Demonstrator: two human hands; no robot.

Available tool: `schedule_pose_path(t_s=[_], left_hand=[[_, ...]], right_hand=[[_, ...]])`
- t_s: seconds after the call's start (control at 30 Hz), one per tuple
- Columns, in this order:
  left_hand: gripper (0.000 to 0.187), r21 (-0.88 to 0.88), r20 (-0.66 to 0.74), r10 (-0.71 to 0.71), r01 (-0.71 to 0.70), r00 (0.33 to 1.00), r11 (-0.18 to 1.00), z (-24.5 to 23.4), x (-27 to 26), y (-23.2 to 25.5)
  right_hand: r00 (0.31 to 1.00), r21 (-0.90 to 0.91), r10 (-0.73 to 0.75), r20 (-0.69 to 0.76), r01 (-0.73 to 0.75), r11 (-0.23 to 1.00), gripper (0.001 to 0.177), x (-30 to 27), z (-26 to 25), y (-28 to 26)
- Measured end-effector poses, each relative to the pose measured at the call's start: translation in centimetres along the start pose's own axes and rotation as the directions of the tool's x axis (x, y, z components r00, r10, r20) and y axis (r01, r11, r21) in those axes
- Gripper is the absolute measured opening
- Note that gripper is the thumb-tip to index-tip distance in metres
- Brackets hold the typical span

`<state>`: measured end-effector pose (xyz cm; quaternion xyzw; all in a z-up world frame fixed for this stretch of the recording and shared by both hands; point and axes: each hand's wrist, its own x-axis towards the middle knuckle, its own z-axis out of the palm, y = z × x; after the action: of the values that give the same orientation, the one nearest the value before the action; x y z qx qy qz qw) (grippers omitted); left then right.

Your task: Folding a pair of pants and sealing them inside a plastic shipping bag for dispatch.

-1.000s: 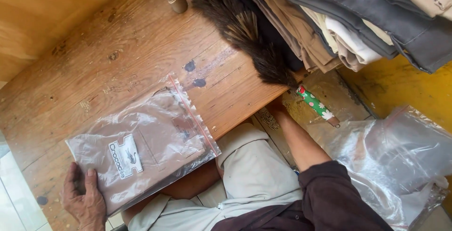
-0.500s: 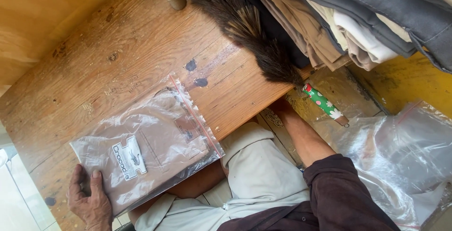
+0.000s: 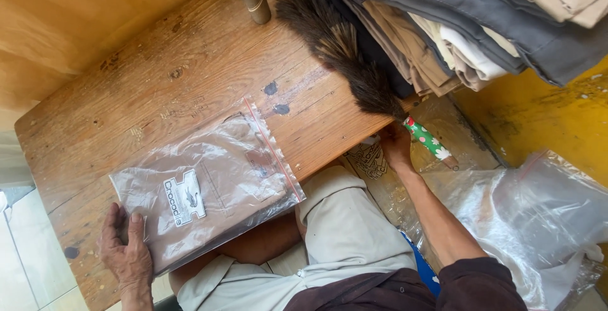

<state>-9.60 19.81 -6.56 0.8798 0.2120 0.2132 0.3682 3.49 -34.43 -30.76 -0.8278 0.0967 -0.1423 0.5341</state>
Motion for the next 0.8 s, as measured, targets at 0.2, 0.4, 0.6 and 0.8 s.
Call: schedule_pose_path(t_s=[0.2,0.4,0.6,0.8], left_hand=[[0.088,0.180,0.170,-0.161,0.130,0.972,0.975,-1.9,0.6,5.7],[0.059,0.178,-0.002,0.295,-0.290,0.955,0.940,5.4,-1.3,11.1],[0.044,0.098,0.216,0.394,-0.422,0.893,0.901,14.9,-4.4,15.2],[0.064,0.146,0.243,0.192,-0.232,0.951,0.962,17.1,-4.7,15.9]], right_hand=[[0.894,0.265,0.426,0.138,-0.447,0.854,0.029,-6.2,-4.2,-10.1],[0.946,0.325,0.256,0.199,-0.310,0.893,0.010,-11.7,-4.8,-12.6],[0.994,0.274,0.065,0.087,-0.087,0.958,0.010,-11.0,-6.3,-20.3],[0.984,0.328,0.044,0.174,-0.100,0.939,0.025,-10.2,-6.5,-24.2]])
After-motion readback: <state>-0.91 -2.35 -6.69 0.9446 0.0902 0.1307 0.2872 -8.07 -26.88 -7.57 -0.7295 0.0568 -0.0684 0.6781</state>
